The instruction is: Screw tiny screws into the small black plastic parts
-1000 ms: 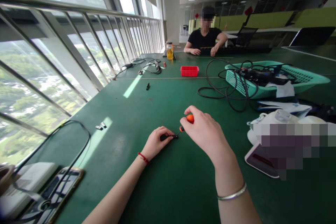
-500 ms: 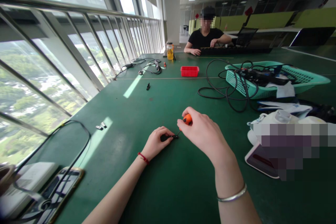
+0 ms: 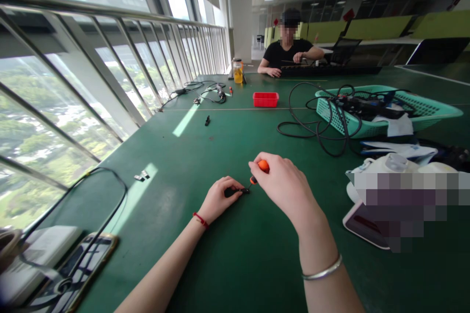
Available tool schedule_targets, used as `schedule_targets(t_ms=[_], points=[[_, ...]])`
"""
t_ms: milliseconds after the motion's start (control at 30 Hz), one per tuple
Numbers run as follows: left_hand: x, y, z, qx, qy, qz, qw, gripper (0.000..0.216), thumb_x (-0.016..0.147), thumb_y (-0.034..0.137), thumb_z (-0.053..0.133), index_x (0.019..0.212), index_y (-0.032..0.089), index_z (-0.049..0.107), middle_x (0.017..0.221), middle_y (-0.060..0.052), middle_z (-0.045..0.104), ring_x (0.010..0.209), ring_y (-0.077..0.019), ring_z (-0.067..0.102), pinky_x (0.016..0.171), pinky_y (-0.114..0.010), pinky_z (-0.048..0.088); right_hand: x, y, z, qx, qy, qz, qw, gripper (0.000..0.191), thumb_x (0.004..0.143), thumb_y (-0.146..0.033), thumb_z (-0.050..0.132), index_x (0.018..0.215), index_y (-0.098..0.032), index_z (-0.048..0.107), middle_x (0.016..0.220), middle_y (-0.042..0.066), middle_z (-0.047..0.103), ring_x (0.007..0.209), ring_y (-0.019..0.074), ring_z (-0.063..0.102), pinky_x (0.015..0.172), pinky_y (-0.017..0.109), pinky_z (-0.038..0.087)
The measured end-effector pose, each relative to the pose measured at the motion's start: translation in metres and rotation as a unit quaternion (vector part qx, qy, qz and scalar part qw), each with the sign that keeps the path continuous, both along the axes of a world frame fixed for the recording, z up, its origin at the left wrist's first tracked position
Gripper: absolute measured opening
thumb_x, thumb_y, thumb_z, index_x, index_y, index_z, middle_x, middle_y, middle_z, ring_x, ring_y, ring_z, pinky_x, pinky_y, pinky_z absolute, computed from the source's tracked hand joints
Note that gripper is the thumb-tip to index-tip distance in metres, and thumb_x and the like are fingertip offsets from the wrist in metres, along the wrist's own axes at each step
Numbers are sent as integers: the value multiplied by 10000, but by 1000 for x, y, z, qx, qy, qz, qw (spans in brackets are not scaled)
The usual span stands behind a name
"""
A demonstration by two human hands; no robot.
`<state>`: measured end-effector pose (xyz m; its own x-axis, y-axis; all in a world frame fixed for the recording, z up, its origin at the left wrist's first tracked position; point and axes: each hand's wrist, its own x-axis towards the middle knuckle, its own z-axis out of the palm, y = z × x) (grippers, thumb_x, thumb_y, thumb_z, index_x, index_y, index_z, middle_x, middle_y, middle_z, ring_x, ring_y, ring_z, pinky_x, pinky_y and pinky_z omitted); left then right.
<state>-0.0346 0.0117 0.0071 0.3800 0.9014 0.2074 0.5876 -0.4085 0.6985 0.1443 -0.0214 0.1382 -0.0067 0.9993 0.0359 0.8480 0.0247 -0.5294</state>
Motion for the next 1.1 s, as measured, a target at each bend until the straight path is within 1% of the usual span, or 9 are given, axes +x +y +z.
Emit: schedule_targets(t_ms=[100, 233, 433, 833, 900, 1000, 1033, 1100], points=[[0, 0, 0, -1, 1, 0, 1000, 121, 774, 206, 594, 851, 214, 687, 875, -20, 658, 851, -175, 583, 808, -308, 455, -1, -1, 3, 0, -18, -8, 1000, 174, 768, -360, 468, 721, -270, 609, 641, -17, 623, 577, 153, 527, 508, 246, 328], [0, 0, 0, 1, -1, -1, 1000, 119, 777, 204, 595, 852, 216, 686, 884, -17, 660, 856, -176, 579, 805, -306, 453, -3, -2, 6, -11, -23, -7, 1000, 212, 762, -367, 457, 665, -271, 619, 619, -17, 614, 579, 158, 518, 508, 254, 331], [0, 1, -2, 4, 0, 2, 1000, 118, 767, 203, 606, 845, 223, 692, 861, -13, 651, 837, -174, 579, 795, -307, 449, -9, -2, 2, 22, -1, 23, 1000, 221, 770, -356, 453, 709, -262, 644, 660, -8, 651, 570, 148, 548, 519, 252, 342], [0, 1, -2, 4, -3, 1, 1000, 104, 770, 198, 602, 833, 215, 683, 878, -13, 657, 852, -176, 579, 813, -311, 447, -11, -2, 2, 10, -12, 26, 1000, 198, 779, -330, 447, 705, -265, 619, 660, -18, 635, 574, 143, 537, 499, 243, 329], [0, 1, -2, 5, -2, -1, 1000, 100, 771, 198, 601, 829, 213, 681, 880, -13, 657, 854, -176, 578, 814, -311, 446, -12, -2, 3, 8, -11, 31, 999, 218, 799, -368, 444, 716, -263, 616, 635, -17, 622, 554, 140, 524, 491, 244, 322], [0, 1, -2, 5, -1, -3, 1000, 94, 773, 203, 602, 827, 209, 679, 880, -16, 655, 850, -176, 575, 810, -310, 445, -12, -3, 4, 1, -10, 40, 999, 321, 848, -475, 386, 741, -266, 604, 580, -22, 586, 530, 142, 498, 477, 247, 310], [0, 1, -1, 5, -1, -2, 1000, 93, 774, 206, 602, 827, 207, 679, 879, -17, 654, 848, -176, 575, 808, -310, 445, -12, -2, 3, 2, -11, 41, 999, 321, 856, -475, 373, 766, -270, 603, 591, -24, 587, 535, 142, 500, 476, 246, 308], [0, 1, -1, 4, -1, -1, 1000, 93, 776, 209, 604, 831, 204, 678, 874, -18, 652, 842, -176, 573, 799, -309, 444, -11, -2, 1, 14, -13, 39, 999, 235, 838, -412, 405, 856, -275, 595, 674, -24, 614, 568, 138, 520, 489, 242, 319]])
